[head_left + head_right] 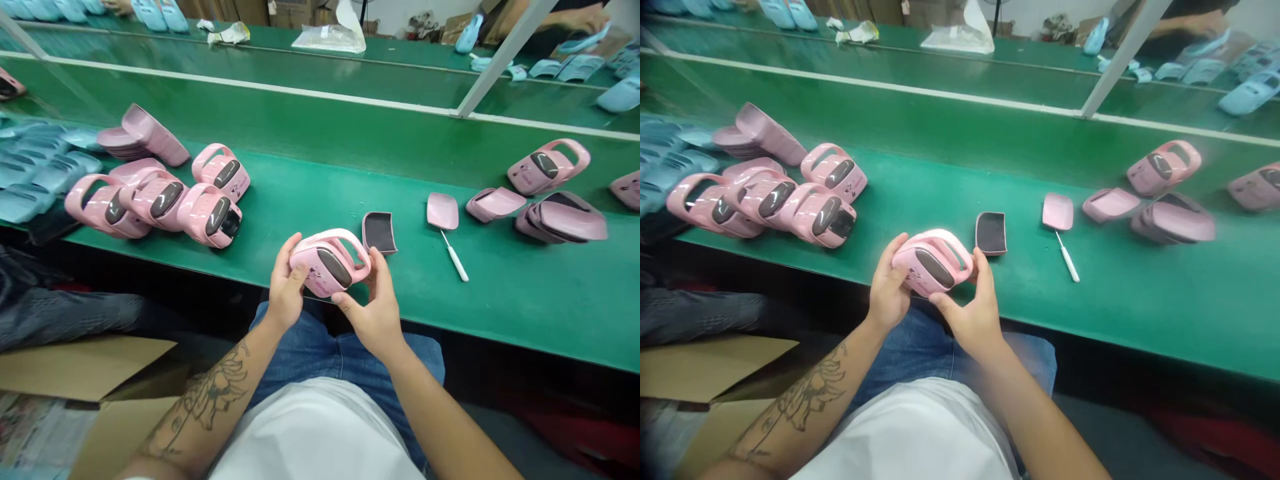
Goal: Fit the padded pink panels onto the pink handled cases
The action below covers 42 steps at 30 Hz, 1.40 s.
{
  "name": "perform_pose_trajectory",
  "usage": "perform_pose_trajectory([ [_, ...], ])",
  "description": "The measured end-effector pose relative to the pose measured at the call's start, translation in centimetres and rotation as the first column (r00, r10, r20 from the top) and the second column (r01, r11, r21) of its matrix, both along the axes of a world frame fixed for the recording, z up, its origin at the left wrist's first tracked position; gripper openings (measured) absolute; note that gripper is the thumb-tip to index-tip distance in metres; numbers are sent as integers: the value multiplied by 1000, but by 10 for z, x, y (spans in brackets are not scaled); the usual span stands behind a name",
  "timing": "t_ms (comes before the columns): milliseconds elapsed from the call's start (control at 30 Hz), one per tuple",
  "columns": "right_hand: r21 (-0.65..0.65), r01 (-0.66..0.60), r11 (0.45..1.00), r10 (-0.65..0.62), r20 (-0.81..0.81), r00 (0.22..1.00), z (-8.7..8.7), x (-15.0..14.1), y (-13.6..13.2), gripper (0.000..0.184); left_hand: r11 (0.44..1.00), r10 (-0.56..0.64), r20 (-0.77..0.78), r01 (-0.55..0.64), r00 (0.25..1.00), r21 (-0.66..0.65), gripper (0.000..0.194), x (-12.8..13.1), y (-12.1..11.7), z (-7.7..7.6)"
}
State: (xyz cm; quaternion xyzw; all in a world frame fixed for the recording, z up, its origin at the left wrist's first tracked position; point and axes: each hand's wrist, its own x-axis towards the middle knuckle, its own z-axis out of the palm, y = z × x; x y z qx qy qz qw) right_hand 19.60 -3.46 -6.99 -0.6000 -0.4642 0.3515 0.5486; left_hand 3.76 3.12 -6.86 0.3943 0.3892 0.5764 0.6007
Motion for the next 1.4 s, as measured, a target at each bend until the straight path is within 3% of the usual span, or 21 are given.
perform_pose_trajectory([
  [100,63,-149,987,158,-186,970,3,-12,7,91,991,-5,273,42,962,-131,48,10,-4,6],
  [200,95,-187,978,201,-172,964,7,-11,15,76,989,-58,310,98,949,-114,40,5,5,6],
  [267,63,-176,982,180,-50,982,10,-1,20,76,994,-108,153,108,982,8,46,-8,17,2],
  [367,29,-212,977,205,161,966,16,18,26,74,947,-235,-236,277,943,163,94,-34,33,3],
  [433,5,-253,968,244,243,939,23,28,30,72,911,-256,-474,374,843,174,108,-47,39,13],
  [533,-37,-326,945,320,327,889,37,33,37,70,856,-169,-751,473,639,210,101,-57,43,37],
  [600,-62,-395,917,387,384,838,50,32,42,68,799,-122,-840,554,528,233,98,-58,46,54],
  [667,-91,-468,879,460,421,782,62,30,47,66,759,-132,-875,615,466,213,99,-58,47,68],
  [800,-235,-568,789,613,365,700,83,25,59,63,766,-257,-904,643,343,27,98,-58,46,83],
  [867,-335,-556,761,648,351,676,90,22,64,67,796,-292,-884,605,364,-14,92,-59,43,84],
  [933,-389,-541,746,664,364,653,97,19,69,69,829,-295,-851,560,436,-1,82,-60,37,82],
  [1100,-453,-548,703,706,344,620,112,5,79,55,893,-330,-714,449,617,-24,77,-61,23,77],
  [1200,-452,-536,713,697,368,616,116,-2,84,50,917,-355,-606,391,712,-78,77,-60,20,74],
  [1300,-388,-550,740,673,426,605,113,-1,87,55,934,-317,-588,353,744,-57,76,-60,22,70],
  [1400,-352,-595,722,689,440,576,103,4,86,59,930,-260,-671,368,694,21,75,-62,27,62],
])
